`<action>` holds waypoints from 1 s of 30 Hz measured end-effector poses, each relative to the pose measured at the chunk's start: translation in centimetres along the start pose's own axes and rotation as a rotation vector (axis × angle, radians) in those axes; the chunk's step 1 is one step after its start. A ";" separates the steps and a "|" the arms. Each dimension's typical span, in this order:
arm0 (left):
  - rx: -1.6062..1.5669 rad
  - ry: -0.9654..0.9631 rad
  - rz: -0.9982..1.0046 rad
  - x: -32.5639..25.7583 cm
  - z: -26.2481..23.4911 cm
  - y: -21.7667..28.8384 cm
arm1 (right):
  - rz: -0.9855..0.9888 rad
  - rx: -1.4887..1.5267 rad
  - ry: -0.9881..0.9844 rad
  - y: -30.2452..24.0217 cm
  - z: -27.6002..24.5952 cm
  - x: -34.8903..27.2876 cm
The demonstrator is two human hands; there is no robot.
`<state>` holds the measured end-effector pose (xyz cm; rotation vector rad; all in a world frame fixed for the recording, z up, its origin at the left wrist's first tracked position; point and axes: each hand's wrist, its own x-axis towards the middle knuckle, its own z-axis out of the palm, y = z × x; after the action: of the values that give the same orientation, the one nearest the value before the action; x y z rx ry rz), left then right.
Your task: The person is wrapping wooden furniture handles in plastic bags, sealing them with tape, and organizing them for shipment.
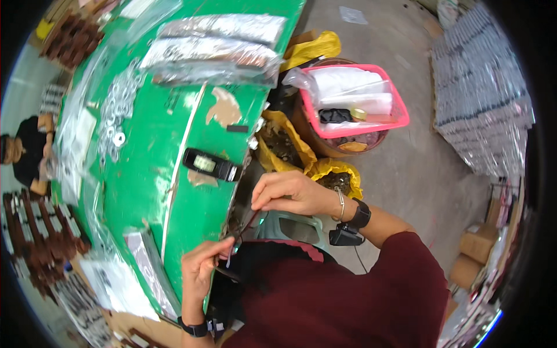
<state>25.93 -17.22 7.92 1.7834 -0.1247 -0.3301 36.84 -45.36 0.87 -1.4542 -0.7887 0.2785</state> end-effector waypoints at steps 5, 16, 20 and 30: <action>0.011 -0.136 -0.313 2.8 1.0 -0.1 | 0.115 -0.046 -0.069 -0.5 -1.2 -1.6; 0.340 -0.096 -0.144 10.4 7.0 0.2 | 0.174 -0.355 0.099 -1.1 -5.5 -4.3; 0.078 0.044 -0.079 11.4 9.4 1.5 | 0.117 -0.281 0.299 1.6 -9.2 -6.2; 0.079 -0.024 -0.240 4.6 4.9 -1.4 | 0.426 -0.570 0.833 6.7 -27.9 -16.8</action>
<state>28.82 -22.67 4.83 1.8769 0.0608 -0.5252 44.09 -76.45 -8.58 -2.0509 0.1522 -0.2628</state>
